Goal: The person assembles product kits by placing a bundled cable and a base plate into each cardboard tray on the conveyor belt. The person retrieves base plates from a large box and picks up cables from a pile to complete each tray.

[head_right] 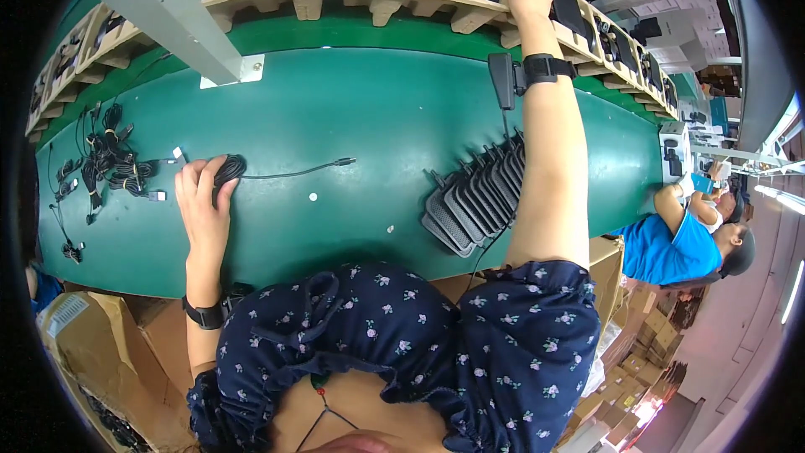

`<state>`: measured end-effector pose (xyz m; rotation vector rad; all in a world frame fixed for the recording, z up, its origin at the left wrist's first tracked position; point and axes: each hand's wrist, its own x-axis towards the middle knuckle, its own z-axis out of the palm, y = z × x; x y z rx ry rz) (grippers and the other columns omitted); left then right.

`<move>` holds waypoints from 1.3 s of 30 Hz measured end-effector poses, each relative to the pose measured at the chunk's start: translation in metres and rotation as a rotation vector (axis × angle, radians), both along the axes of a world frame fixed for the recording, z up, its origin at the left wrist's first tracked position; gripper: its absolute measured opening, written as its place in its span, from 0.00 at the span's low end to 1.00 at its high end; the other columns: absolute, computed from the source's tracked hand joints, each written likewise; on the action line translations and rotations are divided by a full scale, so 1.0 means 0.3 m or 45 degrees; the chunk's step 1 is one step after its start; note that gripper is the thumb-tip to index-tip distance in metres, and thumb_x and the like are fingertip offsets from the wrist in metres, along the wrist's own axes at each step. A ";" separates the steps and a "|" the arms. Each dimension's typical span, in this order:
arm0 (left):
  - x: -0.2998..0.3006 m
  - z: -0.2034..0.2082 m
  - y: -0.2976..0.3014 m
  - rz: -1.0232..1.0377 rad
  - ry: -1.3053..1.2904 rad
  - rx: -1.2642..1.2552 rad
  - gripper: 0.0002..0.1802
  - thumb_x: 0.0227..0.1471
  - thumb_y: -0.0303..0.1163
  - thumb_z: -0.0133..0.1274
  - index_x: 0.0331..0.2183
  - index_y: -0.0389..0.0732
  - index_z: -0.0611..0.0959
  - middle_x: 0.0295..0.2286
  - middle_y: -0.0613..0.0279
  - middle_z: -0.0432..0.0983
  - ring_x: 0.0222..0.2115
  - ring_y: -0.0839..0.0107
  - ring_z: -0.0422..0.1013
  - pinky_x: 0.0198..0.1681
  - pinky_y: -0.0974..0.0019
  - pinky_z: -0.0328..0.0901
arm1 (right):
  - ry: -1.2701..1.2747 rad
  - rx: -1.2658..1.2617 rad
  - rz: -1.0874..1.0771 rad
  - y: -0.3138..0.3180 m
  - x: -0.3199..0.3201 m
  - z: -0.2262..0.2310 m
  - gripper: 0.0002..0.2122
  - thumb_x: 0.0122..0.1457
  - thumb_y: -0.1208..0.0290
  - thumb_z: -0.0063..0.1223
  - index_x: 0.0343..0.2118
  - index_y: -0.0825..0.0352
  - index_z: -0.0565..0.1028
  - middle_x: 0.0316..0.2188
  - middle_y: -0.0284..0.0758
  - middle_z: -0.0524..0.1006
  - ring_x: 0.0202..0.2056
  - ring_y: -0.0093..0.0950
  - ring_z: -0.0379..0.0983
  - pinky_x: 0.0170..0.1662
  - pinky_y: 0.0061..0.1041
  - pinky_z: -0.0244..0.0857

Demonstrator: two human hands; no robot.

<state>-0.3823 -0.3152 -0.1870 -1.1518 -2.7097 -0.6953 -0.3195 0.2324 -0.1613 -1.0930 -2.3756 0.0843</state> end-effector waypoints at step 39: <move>-0.070 -0.086 -0.018 -0.049 0.071 0.082 0.17 0.43 0.33 0.59 0.39 0.44 0.78 0.32 0.60 0.67 0.34 0.61 0.62 0.42 0.60 0.58 | -1.083 -0.997 0.149 -0.376 0.867 0.062 0.44 0.36 0.59 0.71 0.59 0.48 0.57 0.46 0.40 0.70 0.47 0.40 0.67 0.51 0.35 0.61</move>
